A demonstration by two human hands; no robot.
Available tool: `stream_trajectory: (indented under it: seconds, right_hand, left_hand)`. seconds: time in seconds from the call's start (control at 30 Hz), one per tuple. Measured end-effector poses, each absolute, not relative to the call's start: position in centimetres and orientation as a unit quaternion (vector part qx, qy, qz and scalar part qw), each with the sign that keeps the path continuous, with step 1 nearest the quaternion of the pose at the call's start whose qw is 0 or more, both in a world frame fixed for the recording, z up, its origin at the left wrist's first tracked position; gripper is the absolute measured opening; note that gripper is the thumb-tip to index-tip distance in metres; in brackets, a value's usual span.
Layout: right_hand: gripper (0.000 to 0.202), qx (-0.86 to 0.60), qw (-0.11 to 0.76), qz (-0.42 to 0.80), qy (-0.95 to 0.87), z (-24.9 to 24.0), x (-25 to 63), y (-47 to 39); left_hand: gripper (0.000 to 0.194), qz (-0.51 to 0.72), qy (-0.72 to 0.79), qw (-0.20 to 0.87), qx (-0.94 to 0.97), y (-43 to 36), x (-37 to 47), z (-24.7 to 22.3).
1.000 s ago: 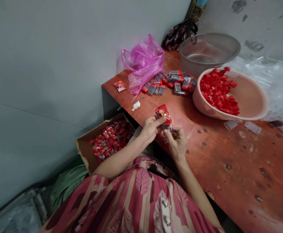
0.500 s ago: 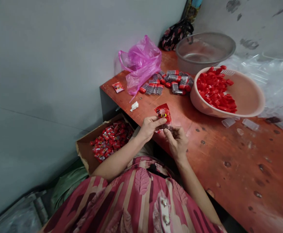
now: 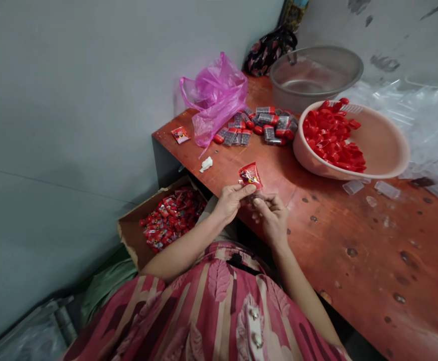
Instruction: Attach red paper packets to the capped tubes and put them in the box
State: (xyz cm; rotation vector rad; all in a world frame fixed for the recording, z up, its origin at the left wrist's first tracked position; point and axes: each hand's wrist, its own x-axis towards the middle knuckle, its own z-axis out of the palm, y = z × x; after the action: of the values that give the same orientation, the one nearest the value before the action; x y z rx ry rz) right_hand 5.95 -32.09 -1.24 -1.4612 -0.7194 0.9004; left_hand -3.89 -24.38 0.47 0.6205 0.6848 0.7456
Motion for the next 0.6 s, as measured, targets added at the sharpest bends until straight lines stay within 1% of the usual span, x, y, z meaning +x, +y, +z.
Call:
stream_trajectory:
  seconds: [0.07, 0.1, 0.13, 0.2, 0.27, 0.3, 0.47, 0.6]
  right_hand:
    - [0.025, -0.587, 0.613, 0.46, -0.262, -1.1, 5.9, -32.0]
    - [0.025, -0.579, 0.615, 0.471, -0.254, -1.0, 5.9, -32.0]
    - [0.025, -0.583, 0.615, 0.463, -0.261, -0.9, 5.8, -32.1]
    - [0.023, -0.613, 0.61, 0.402, -0.301, -1.0, 5.8, -32.1]
    - [0.022, -0.637, 0.603, 0.34, -0.339, -1.2, 5.8, -32.1]
    - [0.022, -0.637, 0.604, 0.334, -0.344, -1.3, 5.8, -32.0]
    - [0.023, -0.555, 0.631, 0.461, -0.285, -2.0, 6.1, -31.9]
    - [0.028, -0.517, 0.631, 0.503, -0.286, -2.0, 5.9, -32.4]
  left_hand:
    - [0.031, 0.329, 0.304, 0.839, 0.308, -24.2, -4.2, 0.5]
    - [0.031, 0.314, 0.298, 0.845, 0.314, -24.1, -4.4, 0.4]
    - [0.031, 0.301, 0.297, 0.848, 0.319, -24.0, -4.6, 0.3]
    - [0.029, 0.281, 0.31, 0.845, 0.334, -23.8, -4.8, 0.1]
    - [0.028, 0.283, 0.335, 0.829, 0.347, -23.9, -4.8, -0.2]
    - [0.029, 0.288, 0.344, 0.822, 0.352, -24.1, -4.7, -0.3]
    - [0.033, 0.294, 0.332, 0.827, 0.346, -24.8, -4.9, -0.3]
    - [0.034, 0.337, 0.348, 0.827, 0.284, -24.7, -5.5, -0.4]
